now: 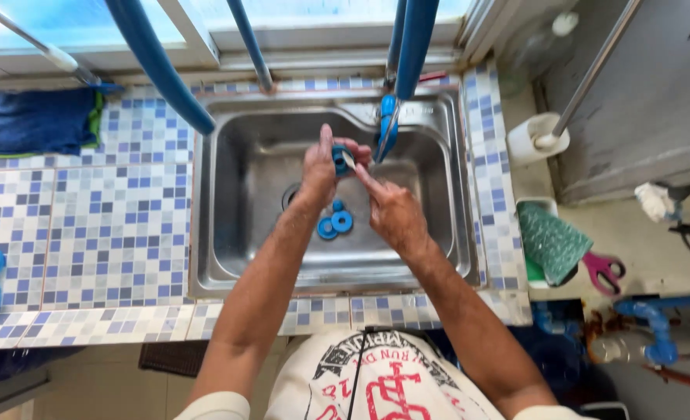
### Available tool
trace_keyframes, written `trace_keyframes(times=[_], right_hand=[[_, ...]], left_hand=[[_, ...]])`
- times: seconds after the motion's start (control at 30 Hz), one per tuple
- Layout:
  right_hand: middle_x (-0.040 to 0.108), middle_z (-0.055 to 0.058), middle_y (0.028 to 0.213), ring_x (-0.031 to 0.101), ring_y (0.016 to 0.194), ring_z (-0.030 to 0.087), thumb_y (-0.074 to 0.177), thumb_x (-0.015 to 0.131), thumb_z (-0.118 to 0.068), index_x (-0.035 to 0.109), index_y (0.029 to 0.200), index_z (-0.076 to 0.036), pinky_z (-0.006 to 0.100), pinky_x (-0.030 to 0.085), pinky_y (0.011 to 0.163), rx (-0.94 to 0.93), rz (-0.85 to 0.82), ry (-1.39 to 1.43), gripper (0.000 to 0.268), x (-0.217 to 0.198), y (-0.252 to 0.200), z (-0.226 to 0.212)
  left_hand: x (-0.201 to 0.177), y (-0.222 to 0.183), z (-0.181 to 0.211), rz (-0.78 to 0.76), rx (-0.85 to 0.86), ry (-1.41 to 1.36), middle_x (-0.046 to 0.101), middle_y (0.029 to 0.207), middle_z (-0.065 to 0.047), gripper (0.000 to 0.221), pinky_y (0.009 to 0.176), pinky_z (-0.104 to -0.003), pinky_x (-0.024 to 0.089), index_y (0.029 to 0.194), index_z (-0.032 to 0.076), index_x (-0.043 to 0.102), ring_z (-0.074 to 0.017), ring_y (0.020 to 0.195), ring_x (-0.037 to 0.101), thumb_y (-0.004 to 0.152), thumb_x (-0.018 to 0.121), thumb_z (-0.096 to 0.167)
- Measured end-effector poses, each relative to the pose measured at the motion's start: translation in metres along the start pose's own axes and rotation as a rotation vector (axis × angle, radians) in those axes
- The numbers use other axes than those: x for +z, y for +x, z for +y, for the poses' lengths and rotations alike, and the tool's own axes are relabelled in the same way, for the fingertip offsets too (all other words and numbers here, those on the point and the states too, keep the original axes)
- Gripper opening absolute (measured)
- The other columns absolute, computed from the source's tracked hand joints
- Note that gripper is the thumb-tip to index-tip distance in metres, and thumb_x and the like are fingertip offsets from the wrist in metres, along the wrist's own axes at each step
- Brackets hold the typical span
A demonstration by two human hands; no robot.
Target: The person is manually cleaning blue bottle caps using a toothbrush and water in a sink.
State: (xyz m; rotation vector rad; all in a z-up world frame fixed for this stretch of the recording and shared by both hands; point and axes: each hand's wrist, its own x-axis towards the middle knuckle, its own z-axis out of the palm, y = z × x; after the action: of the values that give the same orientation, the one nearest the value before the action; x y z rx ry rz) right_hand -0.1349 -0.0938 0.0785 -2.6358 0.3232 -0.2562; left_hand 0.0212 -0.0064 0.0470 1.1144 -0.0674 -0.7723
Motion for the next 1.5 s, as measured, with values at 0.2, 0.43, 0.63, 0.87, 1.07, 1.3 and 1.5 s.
trace_keyframes(times=[0.2, 0.43, 0.63, 0.87, 1.07, 1.3, 1.5], right_hand=[[0.069, 0.02, 0.088, 0.075, 0.081, 0.043, 0.104, 0.044, -0.021, 0.049, 0.152, -0.044, 0.057, 0.063, 0.075, 0.142, -0.035, -0.175, 0.053, -0.016, 0.003, 0.0], [0.07, 0.017, 0.09, 0.076, 0.082, 0.04, 0.104, 0.042, -0.022, 0.046, 0.153, -0.045, 0.054, 0.065, 0.076, 0.223, -0.091, -0.19, 0.054, -0.009, -0.015, -0.003], [0.07, 0.02, 0.092, 0.075, 0.086, 0.044, 0.105, 0.044, -0.016, 0.045, 0.156, -0.041, 0.056, 0.063, 0.078, 0.29, -0.027, -0.153, 0.057, -0.02, -0.007, -0.017], [0.074, 0.023, 0.115, 0.07, 0.104, 0.047, 0.096, 0.051, -0.009, 0.068, 0.137, -0.021, 0.057, 0.058, 0.087, 0.233, 0.132, 0.388, 0.045, -0.02, -0.03, -0.027], [0.075, 0.013, 0.078, 0.076, 0.078, 0.032, 0.097, 0.062, -0.063, 0.076, 0.105, -0.021, 0.046, 0.059, 0.069, 0.692, 0.285, 0.504, 0.044, -0.03, -0.031, 0.009], [0.074, 0.014, 0.089, 0.075, 0.087, 0.034, 0.095, 0.066, -0.055, 0.068, 0.113, -0.016, 0.048, 0.06, 0.067, 0.589, 0.487, 0.475, 0.043, -0.032, 0.03, 0.031], [0.069, 0.011, 0.061, 0.074, 0.063, 0.029, 0.101, 0.055, -0.043, 0.076, 0.085, -0.015, 0.046, 0.058, 0.058, 0.508, 0.384, 0.608, 0.039, -0.012, 0.068, 0.045]], left_hand=[[0.022, -0.008, -0.007, 0.025, -0.054, -0.132, 0.077, 0.097, -0.025, 0.066, 0.062, -0.037, 0.068, 0.098, 0.0, 0.07, -0.0311, 0.08, 0.079, 0.106, 0.036, 0.056], [0.028, -0.007, -0.014, 0.092, 0.031, -0.143, 0.078, 0.092, -0.024, 0.064, 0.062, -0.039, 0.068, 0.091, 0.003, 0.072, -0.0306, 0.077, 0.079, 0.106, 0.037, 0.055], [0.041, 0.0, -0.022, 0.1, 0.151, -0.062, 0.078, 0.089, -0.024, 0.062, 0.067, -0.042, 0.068, 0.091, 0.002, 0.074, -0.0317, 0.078, 0.079, 0.107, 0.041, 0.052], [0.029, 0.033, -0.027, 0.085, 0.04, -0.233, 0.071, 0.07, -0.017, 0.058, 0.059, -0.042, 0.069, 0.084, 0.007, 0.067, -0.0277, 0.06, 0.073, 0.105, 0.041, 0.055], [0.046, 0.062, -0.066, -0.083, -0.11, -0.356, 0.072, 0.083, -0.014, 0.053, 0.074, -0.046, 0.068, 0.104, 0.003, 0.07, -0.0278, 0.073, 0.075, 0.107, 0.042, 0.048], [0.134, -0.017, -0.024, 0.066, 0.038, -0.042, 0.066, 0.108, -0.017, 0.043, 0.085, -0.045, 0.063, 0.147, 0.012, 0.054, -0.0255, 0.089, 0.064, 0.106, 0.048, 0.025], [0.089, -0.007, -0.04, 0.081, 0.126, 0.135, 0.059, 0.1, -0.008, 0.068, 0.057, -0.024, 0.061, 0.16, 0.017, 0.035, -0.0148, 0.073, 0.061, 0.098, 0.064, 0.017]])
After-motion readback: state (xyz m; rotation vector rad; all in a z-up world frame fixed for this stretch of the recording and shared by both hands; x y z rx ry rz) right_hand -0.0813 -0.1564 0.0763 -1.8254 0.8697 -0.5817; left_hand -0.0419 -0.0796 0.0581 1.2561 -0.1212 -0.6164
